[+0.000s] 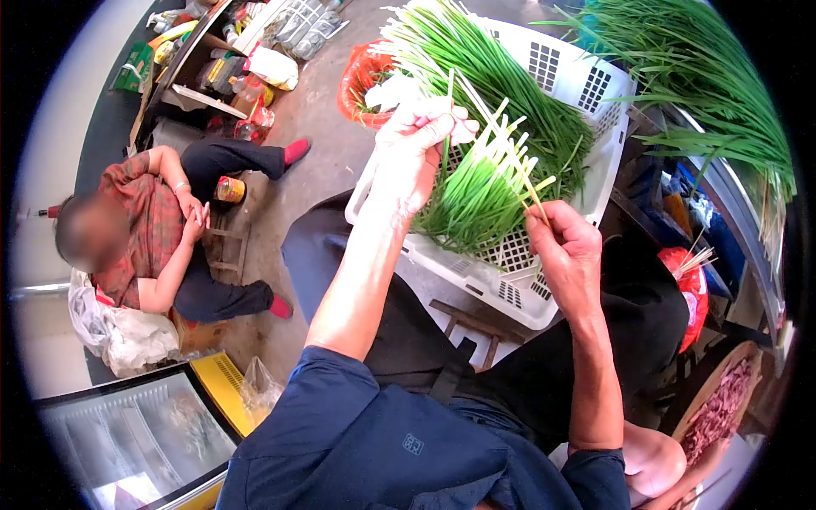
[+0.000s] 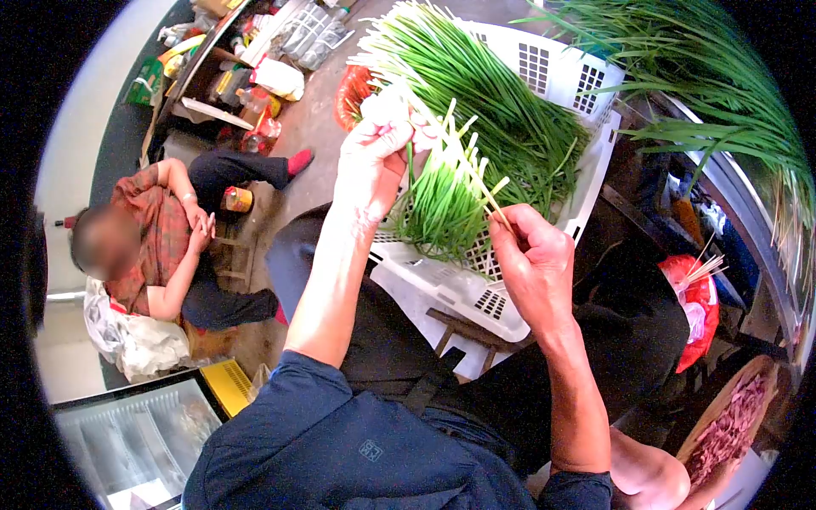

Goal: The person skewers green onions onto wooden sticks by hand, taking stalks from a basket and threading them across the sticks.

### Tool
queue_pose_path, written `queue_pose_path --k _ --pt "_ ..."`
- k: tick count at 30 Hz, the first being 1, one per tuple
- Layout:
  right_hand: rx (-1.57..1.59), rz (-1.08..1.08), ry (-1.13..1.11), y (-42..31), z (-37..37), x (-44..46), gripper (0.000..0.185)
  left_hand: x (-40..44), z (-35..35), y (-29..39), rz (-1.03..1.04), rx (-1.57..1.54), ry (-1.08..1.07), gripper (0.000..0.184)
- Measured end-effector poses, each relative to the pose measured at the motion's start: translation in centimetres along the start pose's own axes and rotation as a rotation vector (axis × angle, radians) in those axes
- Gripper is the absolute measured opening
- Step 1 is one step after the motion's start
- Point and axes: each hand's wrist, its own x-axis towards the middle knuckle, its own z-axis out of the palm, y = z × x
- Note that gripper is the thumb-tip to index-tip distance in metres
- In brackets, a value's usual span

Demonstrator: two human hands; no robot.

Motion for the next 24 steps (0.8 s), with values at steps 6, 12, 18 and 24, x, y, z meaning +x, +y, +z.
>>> queue_pose_path --k 6,12,18,24 --pt "-0.001 0.0 -0.003 -0.1 0.1 0.0 0.007 0.0 0.2 0.1 0.058 -0.006 0.047 0.014" --pt "0.01 0.014 -0.015 0.1 0.0 0.0 0.008 0.1 0.0 -0.4 0.091 0.047 0.052 0.017" --pt "0.017 0.016 -0.006 -0.1 0.0 0.0 0.008 -0.3 0.6 -0.2 0.109 0.047 0.067 0.017" --pt "0.007 0.016 -0.006 0.0 -0.1 0.0 0.007 -0.3 0.6 -0.9 0.111 0.047 0.071 0.015"
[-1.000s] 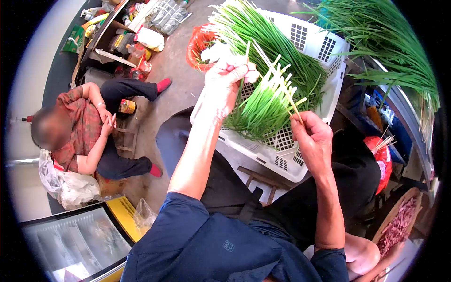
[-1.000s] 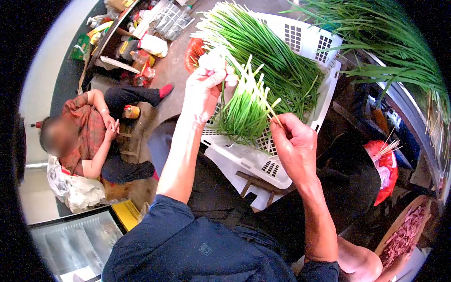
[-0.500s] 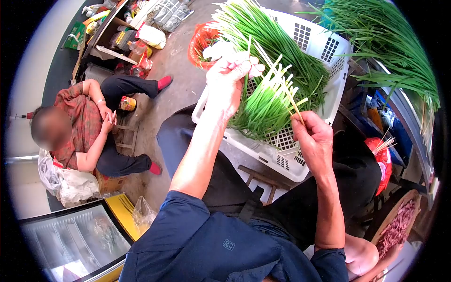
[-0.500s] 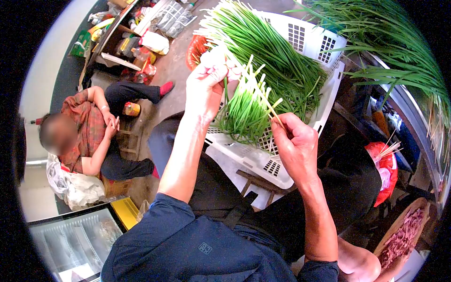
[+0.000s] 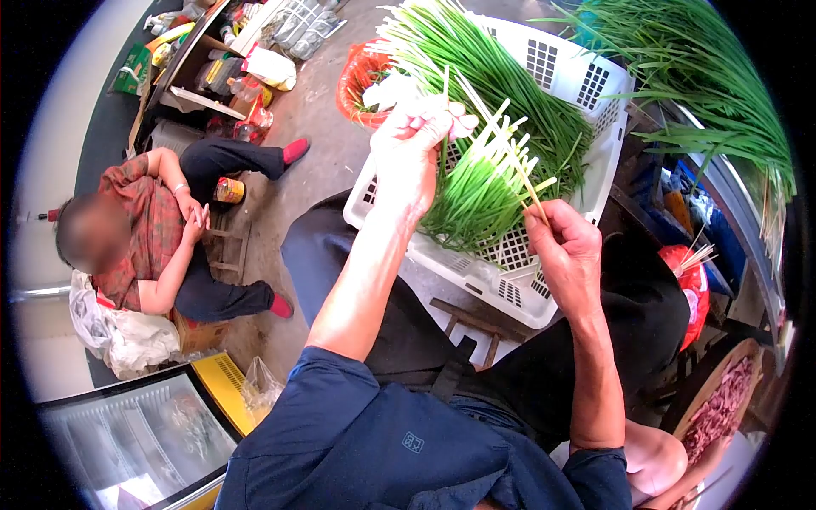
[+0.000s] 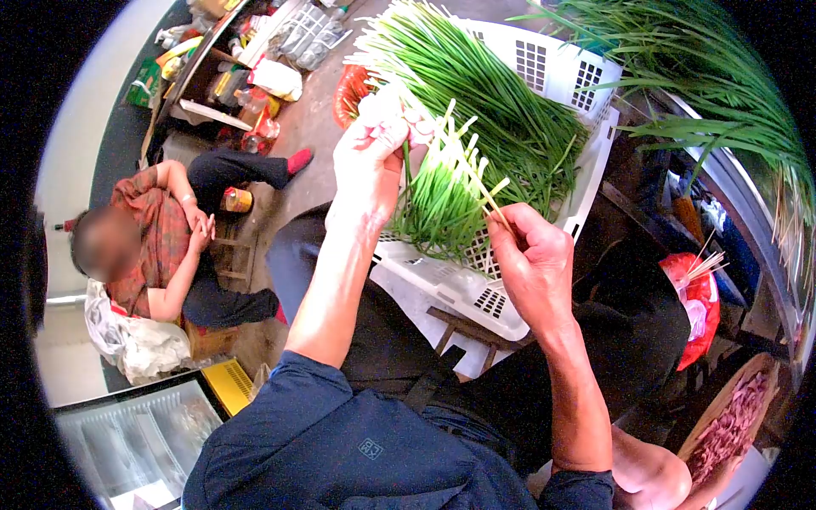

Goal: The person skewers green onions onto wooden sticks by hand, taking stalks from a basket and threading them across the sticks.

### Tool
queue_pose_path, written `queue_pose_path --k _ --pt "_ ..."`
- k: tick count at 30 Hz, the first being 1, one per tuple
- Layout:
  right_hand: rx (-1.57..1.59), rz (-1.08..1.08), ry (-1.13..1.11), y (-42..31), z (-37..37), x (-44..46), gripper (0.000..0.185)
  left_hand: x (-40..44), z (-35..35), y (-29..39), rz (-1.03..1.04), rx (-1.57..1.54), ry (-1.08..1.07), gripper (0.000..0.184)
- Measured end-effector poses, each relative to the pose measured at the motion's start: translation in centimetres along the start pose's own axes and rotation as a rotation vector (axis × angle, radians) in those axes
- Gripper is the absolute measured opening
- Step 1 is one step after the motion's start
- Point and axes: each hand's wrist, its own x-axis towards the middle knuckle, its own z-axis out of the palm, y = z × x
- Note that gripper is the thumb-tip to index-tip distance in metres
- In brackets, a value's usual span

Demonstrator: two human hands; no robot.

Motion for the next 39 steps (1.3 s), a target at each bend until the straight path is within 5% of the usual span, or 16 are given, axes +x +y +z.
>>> queue_pose_path --k 4,12,24,30,32,39 --pt "-0.016 0.007 0.023 0.0 -0.2 -0.1 0.006 -0.3 0.1 -0.5 0.04 0.055 -0.045 0.013" --pt "-0.024 -0.004 0.012 -0.2 -0.2 0.0 0.006 0.4 -1.7 0.7 -0.275 -0.165 -0.153 0.01" --pt "0.102 0.165 -0.055 -0.5 -1.1 -0.1 0.008 -1.0 -0.9 -0.3 -0.429 0.139 -0.184 0.01" --pt "0.154 0.157 -0.089 -0.6 -1.3 0.8 0.011 -0.4 -1.6 -1.1 -0.306 0.143 -0.146 0.009" --pt "-0.098 0.058 -0.044 -0.4 -1.6 1.1 0.011 0.3 -2.1 -1.5 -0.262 0.181 -0.113 0.008" --pt "-0.149 0.052 0.061 0.1 -2.5 1.3 0.015 2.6 -4.7 -0.8 -0.184 0.183 0.176 0.007"
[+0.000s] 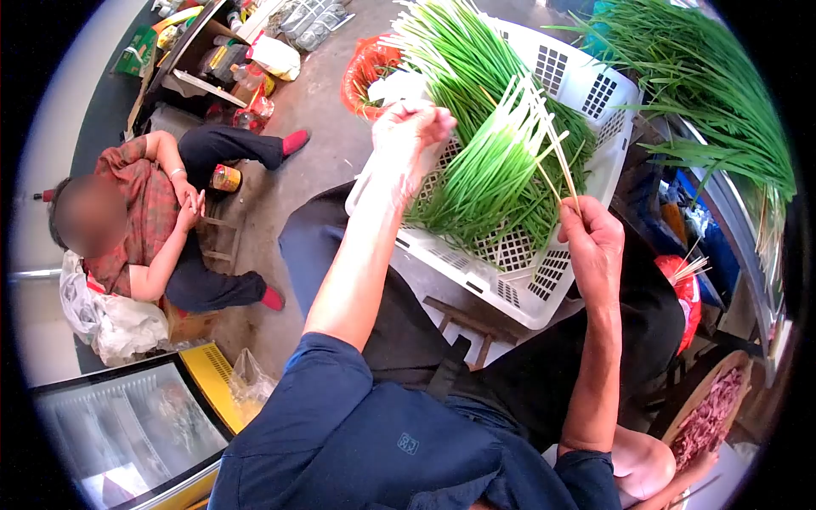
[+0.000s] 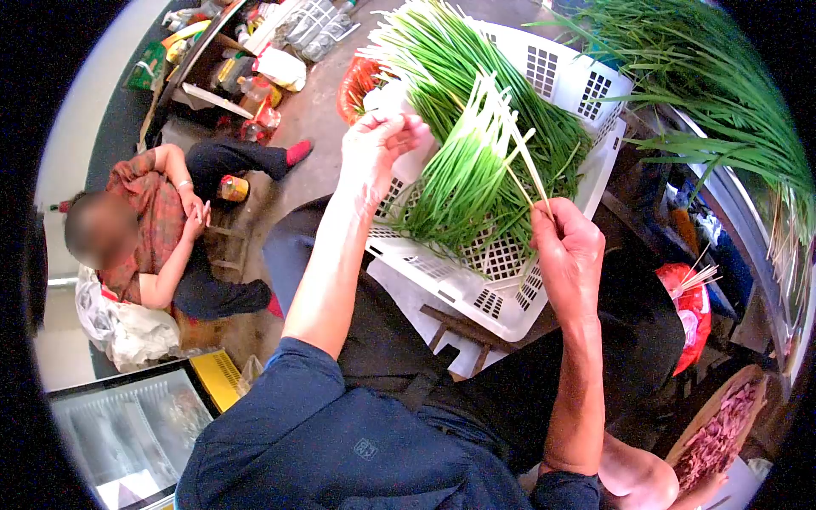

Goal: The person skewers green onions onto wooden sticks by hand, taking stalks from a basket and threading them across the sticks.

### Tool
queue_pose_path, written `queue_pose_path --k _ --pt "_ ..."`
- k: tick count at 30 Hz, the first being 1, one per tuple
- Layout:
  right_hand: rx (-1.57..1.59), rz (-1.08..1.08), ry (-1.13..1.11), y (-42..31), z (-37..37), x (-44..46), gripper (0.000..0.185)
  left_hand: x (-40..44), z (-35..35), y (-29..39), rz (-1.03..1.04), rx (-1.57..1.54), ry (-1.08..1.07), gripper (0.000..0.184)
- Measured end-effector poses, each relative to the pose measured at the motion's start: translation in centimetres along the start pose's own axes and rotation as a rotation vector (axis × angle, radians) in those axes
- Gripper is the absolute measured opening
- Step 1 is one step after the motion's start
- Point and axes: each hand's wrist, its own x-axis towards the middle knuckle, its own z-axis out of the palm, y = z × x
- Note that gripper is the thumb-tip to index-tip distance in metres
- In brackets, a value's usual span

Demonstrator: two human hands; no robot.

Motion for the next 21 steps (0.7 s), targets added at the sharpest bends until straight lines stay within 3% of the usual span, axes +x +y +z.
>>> queue_pose_path --k 5,7,9,11,15,21 --pt "-0.016 -0.009 0.027 1.3 -0.5 0.9 0.018 2.6 -1.8 0.6 0.237 0.189 0.131 0.008" --pt "0.002 0.036 0.084 1.4 -0.6 1.1 0.016 4.1 -2.7 0.8 0.44 0.696 0.25 0.008" --pt "0.012 0.01 0.096 1.5 -0.5 1.3 0.015 5.7 -3.7 0.5 0.48 0.774 0.295 0.012" --pt "0.001 0.038 0.113 1.3 -0.2 1.2 0.015 6.5 -3.9 0.5 0.545 1.186 0.309 0.019" --pt "-0.01 0.0 0.101 1.1 0.0 1.0 0.016 7.9 -2.6 0.2 0.447 1.301 0.241 0.028" --pt "-0.034 -0.004 0.09 1.2 0.1 0.7 0.015 9.7 -2.5 -1.0 0.343 1.083 0.279 0.026"
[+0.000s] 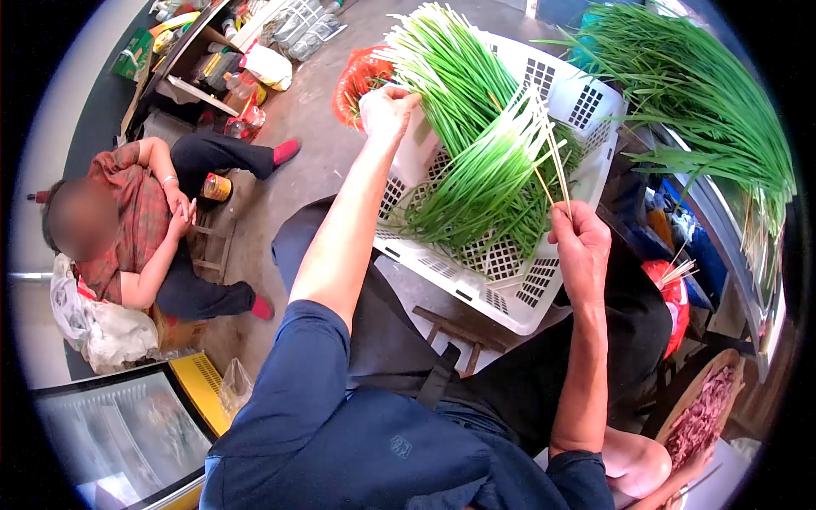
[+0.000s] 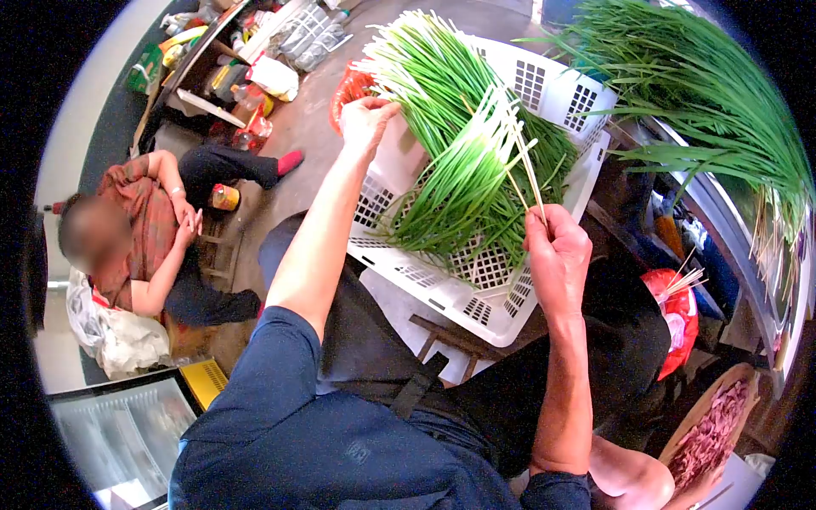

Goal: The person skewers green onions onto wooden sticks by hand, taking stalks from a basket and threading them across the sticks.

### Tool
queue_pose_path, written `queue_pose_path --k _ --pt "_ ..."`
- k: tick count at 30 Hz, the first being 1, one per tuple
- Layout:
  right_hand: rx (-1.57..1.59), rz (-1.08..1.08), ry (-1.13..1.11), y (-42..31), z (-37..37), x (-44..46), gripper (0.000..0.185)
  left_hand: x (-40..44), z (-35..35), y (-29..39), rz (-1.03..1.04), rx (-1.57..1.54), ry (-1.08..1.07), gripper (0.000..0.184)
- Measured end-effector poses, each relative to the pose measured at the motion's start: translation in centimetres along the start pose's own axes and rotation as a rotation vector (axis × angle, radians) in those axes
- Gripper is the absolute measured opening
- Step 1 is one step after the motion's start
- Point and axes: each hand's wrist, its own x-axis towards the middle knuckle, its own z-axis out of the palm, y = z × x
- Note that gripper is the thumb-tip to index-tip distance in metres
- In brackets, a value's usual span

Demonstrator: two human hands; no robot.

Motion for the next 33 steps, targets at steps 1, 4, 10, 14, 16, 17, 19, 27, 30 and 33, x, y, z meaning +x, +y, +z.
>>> queue_pose_path --k 1,4,10,14,16,17,19,27,30,33 --pt "0.005 0.009 -0.001 -0.1 0.0 -0.1 0.014 0.2 0.4 -0.5 -0.003 -0.082 -0.004 0.023" --pt "0.001 0.011 -0.001 -0.4 0.2 -0.1 0.014 0.7 1.3 -1.5 -0.012 -0.204 0.01 0.018" --pt "0.003 -0.028 -0.006 -0.7 0.4 -0.2 0.012 -0.5 0.4 -1.3 -0.062 -0.518 0.048 0.009" --pt "-0.013 -0.03 -0.008 -1.0 0.3 -0.4 0.012 -2.1 -2.0 1.0 -0.021 -0.647 0.067 0.009" --pt "-0.02 -0.046 -0.007 -1.0 0.2 -0.6 0.012 -2.3 -3.3 2.3 0.003 -0.706 0.08 0.01" --pt "-0.019 -0.046 -0.005 -1.0 0.1 -0.6 0.012 -2.3 -4.2 3.1 0.096 -0.782 0.084 0.009" --pt "-0.007 -0.052 -0.018 -0.9 0.0 -0.7 0.011 -2.6 -5.6 4.9 0.245 -0.982 0.055 0.006" --pt "0.071 -0.067 -0.09 -1.4 0.6 -1.4 0.01 -6.2 -6.6 5.8 0.064 -1.196 -0.268 0.013" --pt "0.119 -0.085 -0.108 -1.1 1.0 -1.6 0.009 -7.3 -5.6 5.3 0.009 -1.244 -0.344 0.018" --pt "0.106 -0.113 -0.131 -1.2 1.1 -1.8 0.009 -7.6 -4.8 4.8 -0.023 -1.193 -0.336 0.023"
